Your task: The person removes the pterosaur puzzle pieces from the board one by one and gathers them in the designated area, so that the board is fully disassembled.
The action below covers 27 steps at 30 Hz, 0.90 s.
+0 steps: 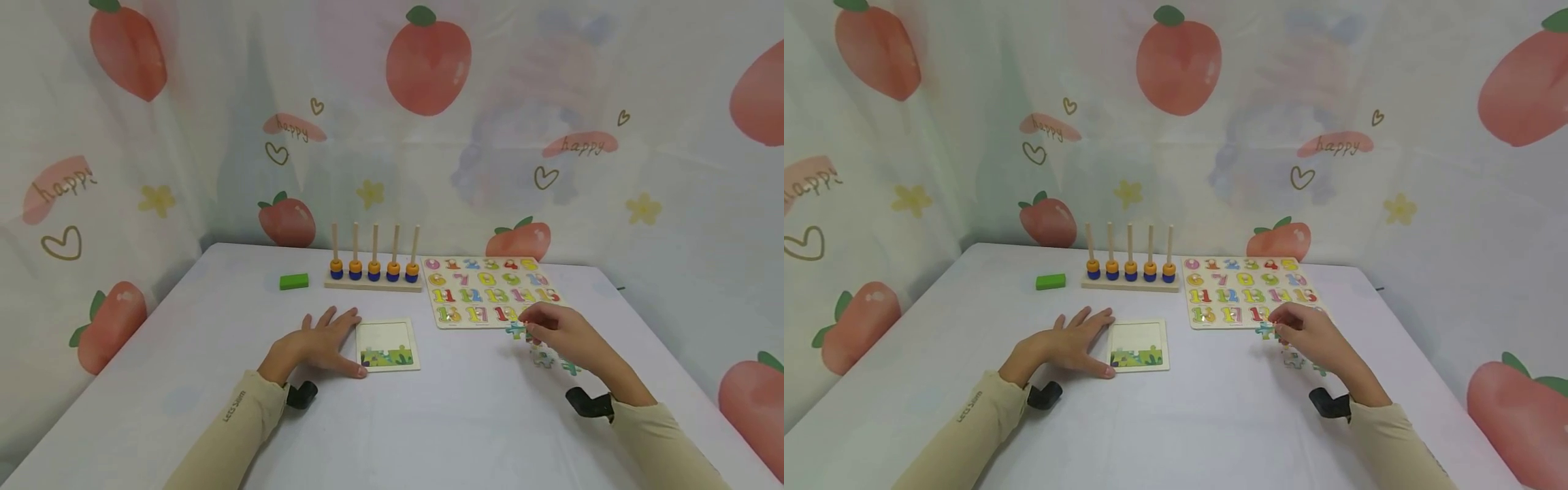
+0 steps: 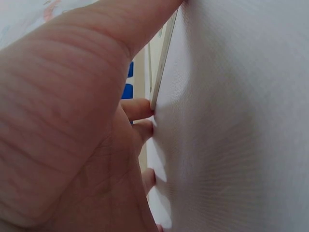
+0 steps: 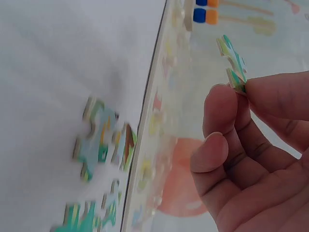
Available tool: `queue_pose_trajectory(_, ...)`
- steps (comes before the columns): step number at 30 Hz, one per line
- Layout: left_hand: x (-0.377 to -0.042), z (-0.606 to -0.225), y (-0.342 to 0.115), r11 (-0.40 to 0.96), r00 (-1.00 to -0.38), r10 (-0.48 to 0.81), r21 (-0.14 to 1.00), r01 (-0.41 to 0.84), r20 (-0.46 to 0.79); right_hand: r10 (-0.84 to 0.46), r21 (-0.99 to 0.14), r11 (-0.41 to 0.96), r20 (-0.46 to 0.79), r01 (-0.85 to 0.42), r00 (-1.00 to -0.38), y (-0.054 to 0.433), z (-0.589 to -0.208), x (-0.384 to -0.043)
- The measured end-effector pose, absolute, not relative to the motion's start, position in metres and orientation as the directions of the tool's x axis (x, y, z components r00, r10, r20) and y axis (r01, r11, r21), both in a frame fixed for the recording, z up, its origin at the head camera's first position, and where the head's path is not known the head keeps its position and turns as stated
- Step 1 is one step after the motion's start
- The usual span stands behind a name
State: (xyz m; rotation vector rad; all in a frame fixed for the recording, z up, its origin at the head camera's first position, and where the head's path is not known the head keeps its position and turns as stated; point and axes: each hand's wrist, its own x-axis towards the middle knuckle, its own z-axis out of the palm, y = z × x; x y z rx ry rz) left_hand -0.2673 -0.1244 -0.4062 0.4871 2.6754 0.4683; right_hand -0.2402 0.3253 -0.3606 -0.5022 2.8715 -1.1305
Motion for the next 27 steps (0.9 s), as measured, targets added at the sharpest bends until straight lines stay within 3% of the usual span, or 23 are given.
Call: queue_pose_trajectory(27,-0.267,-0.404,-0.126,0.886,-0.863,0.398,0.374,0.274,-0.311,-0.090,-0.629,0.774,-0.003,-0.068,-0.996,0.436,-0.377,-0.215)
